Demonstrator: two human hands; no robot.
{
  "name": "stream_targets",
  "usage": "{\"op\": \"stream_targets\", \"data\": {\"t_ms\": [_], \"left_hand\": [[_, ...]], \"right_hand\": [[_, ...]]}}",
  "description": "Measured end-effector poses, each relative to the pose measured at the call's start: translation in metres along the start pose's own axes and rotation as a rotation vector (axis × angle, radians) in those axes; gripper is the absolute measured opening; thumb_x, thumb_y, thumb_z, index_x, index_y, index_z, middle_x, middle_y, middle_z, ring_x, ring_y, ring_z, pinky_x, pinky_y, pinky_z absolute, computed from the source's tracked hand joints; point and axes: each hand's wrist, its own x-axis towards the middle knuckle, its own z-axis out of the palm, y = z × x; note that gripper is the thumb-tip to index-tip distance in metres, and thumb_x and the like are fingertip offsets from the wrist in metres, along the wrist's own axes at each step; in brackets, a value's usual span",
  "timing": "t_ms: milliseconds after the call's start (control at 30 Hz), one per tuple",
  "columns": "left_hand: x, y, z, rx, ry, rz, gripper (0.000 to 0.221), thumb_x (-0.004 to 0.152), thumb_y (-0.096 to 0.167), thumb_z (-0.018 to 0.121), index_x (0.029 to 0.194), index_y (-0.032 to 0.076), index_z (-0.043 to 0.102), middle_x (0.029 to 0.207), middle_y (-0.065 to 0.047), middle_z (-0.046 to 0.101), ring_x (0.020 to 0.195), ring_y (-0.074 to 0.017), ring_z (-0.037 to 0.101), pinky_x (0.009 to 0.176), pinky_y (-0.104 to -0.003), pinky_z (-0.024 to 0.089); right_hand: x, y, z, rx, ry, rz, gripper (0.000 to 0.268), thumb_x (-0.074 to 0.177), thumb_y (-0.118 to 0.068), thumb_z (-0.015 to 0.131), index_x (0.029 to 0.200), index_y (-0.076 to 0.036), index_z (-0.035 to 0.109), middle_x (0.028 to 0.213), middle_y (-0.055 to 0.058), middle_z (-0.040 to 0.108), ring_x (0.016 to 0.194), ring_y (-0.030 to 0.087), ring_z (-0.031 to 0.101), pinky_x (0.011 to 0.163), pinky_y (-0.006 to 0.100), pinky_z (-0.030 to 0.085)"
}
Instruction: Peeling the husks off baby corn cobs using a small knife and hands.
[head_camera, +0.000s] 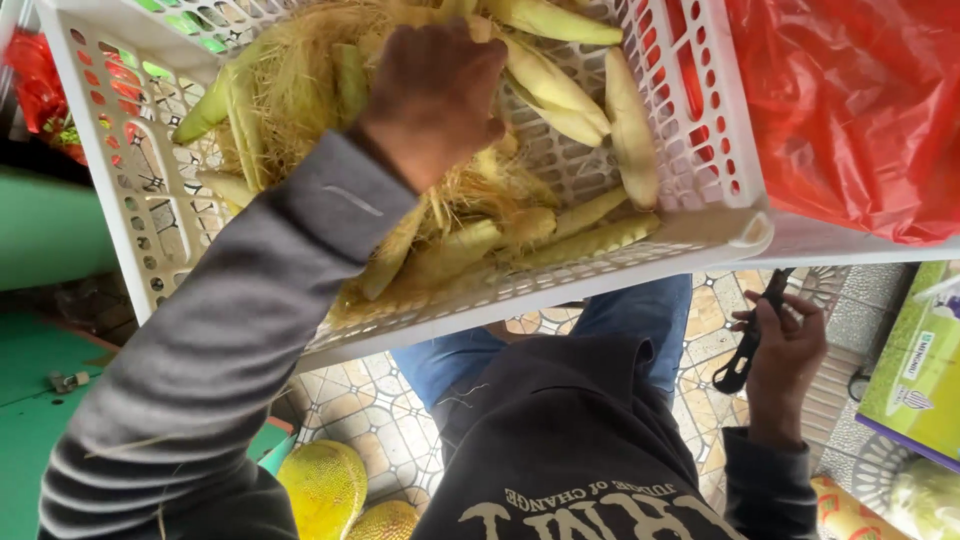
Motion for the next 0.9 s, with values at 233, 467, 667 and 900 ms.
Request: {"op": "stream_targets", "data": {"t_ms": [233, 467, 667, 900], "left_hand": [[-0.018, -0.005, -0.001, -0.911, 0.199, 0.193, 0.045, 0.079, 0.000, 0.079, 0.120, 0.010, 0.063, 0.105, -0.004, 0.069, 0.084, -0.0138, 0.068, 0.070, -0.027, 0.055], [-0.047, -0.008, -0.031, -0.988, 0.516, 0.593, 0.030, 0.102, 0.014, 0.075, 0.122, -0.005, 0.063, 0.125, -0.023, 0.070, 0.113, -0.0333, 0.071, 0.101, -0.044, 0.057], [-0.070, 0.012, -0.029, -1.333, 0.373, 0.499, 0.047, 0.114, 0.031, 0.037, 0.148, 0.000, 0.044, 0.091, -0.003, 0.057, 0.059, -0.0076, 0.048, 0.046, -0.019, 0.047], [-0.086, 0.027, -0.045, -1.164, 0.647, 0.420, 0.037, 0.112, 0.028, 0.043, 0.136, -0.001, 0.047, 0.116, -0.017, 0.069, 0.087, -0.0214, 0.071, 0.069, -0.029, 0.061]], "right_hand": [[0.010, -0.009, 0.003, 0.007, 0.007, -0.058, 0.017, 0.112, 0.007, 0.059, 0.122, -0.003, 0.049, 0.117, 0.024, 0.072, 0.082, 0.025, 0.071, 0.070, 0.033, 0.063], [-0.036, -0.023, -0.003, 0.065, 0.405, -0.490, 0.017, 0.123, 0.000, 0.050, 0.127, -0.005, 0.034, 0.107, 0.040, 0.065, 0.055, 0.030, 0.050, 0.047, 0.034, 0.040], [-0.035, -0.088, 0.025, -0.008, 0.373, -1.102, 0.030, 0.116, -0.016, 0.061, 0.119, 0.013, 0.060, 0.080, 0.035, 0.062, 0.053, 0.031, 0.050, 0.048, 0.040, 0.035], [-0.077, -0.223, 0.098, -0.005, 0.138, -1.334, 0.027, 0.101, -0.024, 0.066, 0.101, 0.003, 0.066, 0.093, 0.035, 0.065, 0.071, 0.035, 0.064, 0.061, 0.042, 0.049]]}}
